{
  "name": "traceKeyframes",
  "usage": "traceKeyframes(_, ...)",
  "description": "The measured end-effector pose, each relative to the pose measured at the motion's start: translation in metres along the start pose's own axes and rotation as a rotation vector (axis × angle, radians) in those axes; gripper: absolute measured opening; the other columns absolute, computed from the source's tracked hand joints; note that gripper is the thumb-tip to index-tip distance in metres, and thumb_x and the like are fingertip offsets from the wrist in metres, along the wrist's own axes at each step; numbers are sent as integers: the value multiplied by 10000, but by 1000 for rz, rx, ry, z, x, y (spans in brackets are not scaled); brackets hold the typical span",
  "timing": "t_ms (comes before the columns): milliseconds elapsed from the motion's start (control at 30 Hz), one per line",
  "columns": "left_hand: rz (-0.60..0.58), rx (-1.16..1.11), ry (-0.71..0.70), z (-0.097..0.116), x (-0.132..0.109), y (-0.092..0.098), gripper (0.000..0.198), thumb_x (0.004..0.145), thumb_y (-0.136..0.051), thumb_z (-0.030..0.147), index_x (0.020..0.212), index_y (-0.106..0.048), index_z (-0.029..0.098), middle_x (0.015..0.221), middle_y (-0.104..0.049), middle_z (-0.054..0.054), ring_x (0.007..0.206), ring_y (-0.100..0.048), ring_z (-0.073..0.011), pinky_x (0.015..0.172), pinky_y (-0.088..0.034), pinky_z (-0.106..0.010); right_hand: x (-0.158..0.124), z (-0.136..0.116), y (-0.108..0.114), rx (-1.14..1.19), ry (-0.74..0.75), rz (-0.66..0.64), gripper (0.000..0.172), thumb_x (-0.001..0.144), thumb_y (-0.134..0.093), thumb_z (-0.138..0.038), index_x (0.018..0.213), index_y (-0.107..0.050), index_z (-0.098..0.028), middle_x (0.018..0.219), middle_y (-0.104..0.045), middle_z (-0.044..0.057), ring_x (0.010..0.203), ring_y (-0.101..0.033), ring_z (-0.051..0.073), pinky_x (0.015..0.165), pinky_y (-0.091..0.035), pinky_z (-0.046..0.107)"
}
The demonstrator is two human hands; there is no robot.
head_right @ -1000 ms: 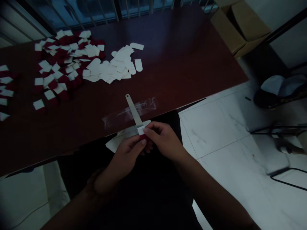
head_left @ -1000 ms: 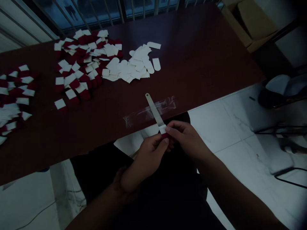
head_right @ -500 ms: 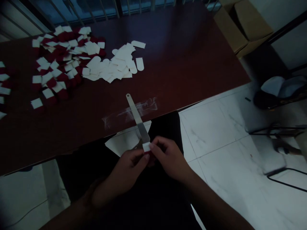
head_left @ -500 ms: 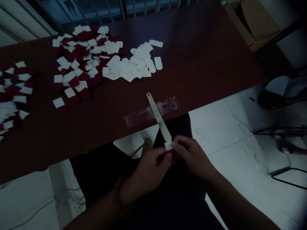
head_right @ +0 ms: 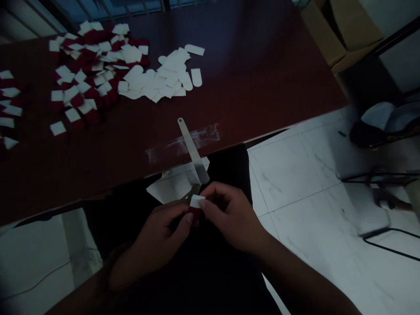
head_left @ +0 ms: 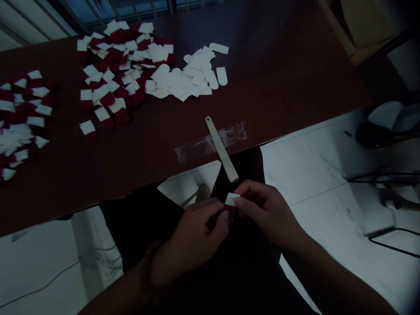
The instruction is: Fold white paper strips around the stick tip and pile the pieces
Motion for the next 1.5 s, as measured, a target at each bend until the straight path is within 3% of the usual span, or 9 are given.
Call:
traceKeyframes(367, 199, -109, -13, -1, -16, 22, 265, 1029, -531, 280, 847, -711, 215, 805, -736, -15, 736, -669, -164, 731, -507, -302, 1, -12, -23, 66, -8, -55, 136, 956, -659, -308, 851, -690, -226, 694, -642, -15, 668, -611, 143, 662, -513, 283)
traceKeyframes(633, 209, -159, 31, -7, -20, 26, 274, 1022, -564, 303, 820, -727, 214, 764, -734, -13, 683, -654, -149, 656, -502, -273, 6, -10, -26, 153, 14, -64, 155, 981, -632, -344, 948, -729, -228, 705, -657, -13, 674, -610, 138, 661, -499, 269)
traceKeyframes(767, 214, -195, 57, -9, -20, 26, 256, 1016, -579, 329, 867, -752, 212, 786, -748, -21, 699, -670, -156, 638, -510, -269, 11, -15, -27, 102, -9, -28, 206, 957, -674, -369, 821, -685, -215, 679, -647, -14, 630, -590, 131, 624, -489, 265)
traceKeyframes(900, 309, -183, 14, -6, -22, 33, 130, 936, -717, 335, 997, -784, 241, 896, -773, -27, 765, -697, -176, 680, -541, -281, 14, -29, -25, 55, 10, 33, 266, 947, -682, -368, 731, -643, -219, 607, -576, -36, 563, -527, 114, 575, -467, 251)
traceKeyframes(1000, 353, -195, 20, -7, -22, 36, 88, 933, -734, 319, 977, -789, 266, 842, -762, 1, 717, -681, -151, 676, -541, -263, 18, -34, -25, 60, 23, 32, 272, 938, -686, -373, 715, -647, -222, 600, -571, -31, 558, -526, 117, 567, -470, 252)
traceKeyframes(1133, 372, -321, 103, -15, -21, 37, 97, 959, -715, 331, 925, -780, 267, 726, -720, 29, 638, -644, -117, 624, -527, -224, 26, -32, -26, 176, 61, -31, 304, 969, -635, -407, 735, -666, -215, 637, -604, -8, 603, -546, 128, 594, -464, 258)
traceKeyframes(1333, 396, -487, 164, -19, -19, 37, 184, 948, -731, 354, 814, -748, 230, 691, -705, 25, 578, -615, -101, 568, -513, -209, 23, -24, -46, 302, 69, -212, 209, 969, -665, -412, 948, -744, -220, 714, -639, -9, 645, -572, 134, 616, -469, 267)
traceKeyframes(1433, 358, -476, 161, -17, -18, 40, 143, 909, -770, 330, 812, -752, 226, 702, -721, 16, 587, -632, -115, 564, -517, -221, 18, -26, -45, 221, 75, -143, 215, 969, -688, -398, 863, -745, -220, 698, -631, -14, 631, -578, 128, 608, -488, 265)
traceKeyframes(1500, 409, -374, 122, -13, -19, 55, 90, 894, -778, 305, 844, -773, 230, 737, -736, 4, 641, -658, -134, 605, -532, -234, 16, -27, -38, 160, 69, -42, 231, 982, -672, -353, 805, -734, -219, 653, -618, -21, 592, -572, 119, 578, -487, 252)
Point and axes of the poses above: each hand's wrist, its own x-axis towards the middle knuckle, its own y-axis out of the back of the hand, z = x × y, the point moved 9 cm from there along x, towards the middle knuckle
